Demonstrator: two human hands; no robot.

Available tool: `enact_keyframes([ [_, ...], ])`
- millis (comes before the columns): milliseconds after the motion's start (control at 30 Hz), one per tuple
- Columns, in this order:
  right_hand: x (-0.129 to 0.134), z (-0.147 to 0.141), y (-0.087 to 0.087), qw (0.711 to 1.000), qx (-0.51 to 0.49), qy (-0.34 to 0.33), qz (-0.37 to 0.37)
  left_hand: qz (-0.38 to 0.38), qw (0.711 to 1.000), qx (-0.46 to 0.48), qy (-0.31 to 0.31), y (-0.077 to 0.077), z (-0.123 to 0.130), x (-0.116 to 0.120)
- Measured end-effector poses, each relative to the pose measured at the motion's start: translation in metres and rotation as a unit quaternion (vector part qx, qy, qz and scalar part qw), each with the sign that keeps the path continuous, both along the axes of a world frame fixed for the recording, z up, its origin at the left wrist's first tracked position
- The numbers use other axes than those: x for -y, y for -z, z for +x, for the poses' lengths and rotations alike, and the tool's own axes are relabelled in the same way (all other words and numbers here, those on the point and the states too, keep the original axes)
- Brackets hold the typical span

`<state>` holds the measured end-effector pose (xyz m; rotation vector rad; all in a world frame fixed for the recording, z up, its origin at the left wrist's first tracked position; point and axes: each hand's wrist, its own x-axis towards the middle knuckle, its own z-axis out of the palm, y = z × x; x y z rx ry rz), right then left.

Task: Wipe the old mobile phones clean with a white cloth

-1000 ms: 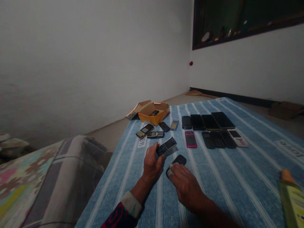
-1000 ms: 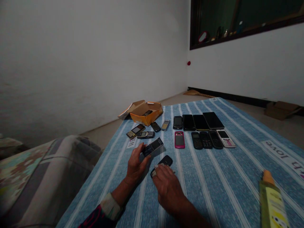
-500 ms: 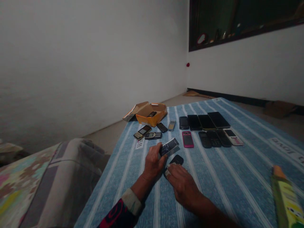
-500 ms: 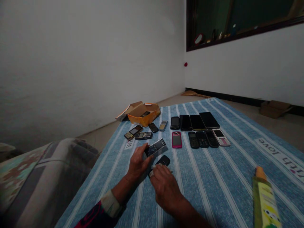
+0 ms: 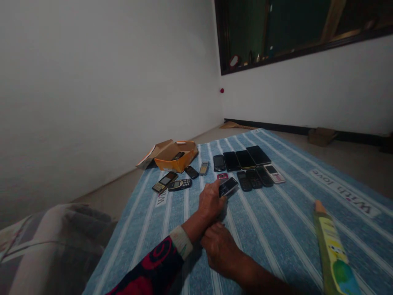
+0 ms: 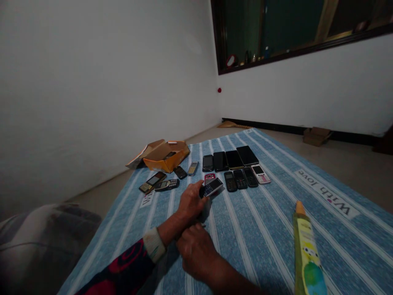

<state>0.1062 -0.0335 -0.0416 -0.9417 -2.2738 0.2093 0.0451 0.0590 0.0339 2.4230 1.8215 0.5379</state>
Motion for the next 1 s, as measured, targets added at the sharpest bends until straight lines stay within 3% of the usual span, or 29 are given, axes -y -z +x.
enact_keyframes([
  [300, -0.003, -0.003, -0.001, 0.998, 0.061, 0.014, -0.012, -0.044, 0.995, -0.085, -0.034, -0.007, 0.034, -0.018],
  [633, -0.002, -0.005, -0.007, 0.995, 0.097, 0.024, -0.024, -0.055, 0.995, -0.081, -0.009, -0.004, 0.057, -0.027],
  [1000, -0.003, -0.004, -0.006, 0.997, 0.069, 0.022, -0.025, -0.074, 0.995, -0.062, 0.033, 0.001, 0.059, -0.033],
])
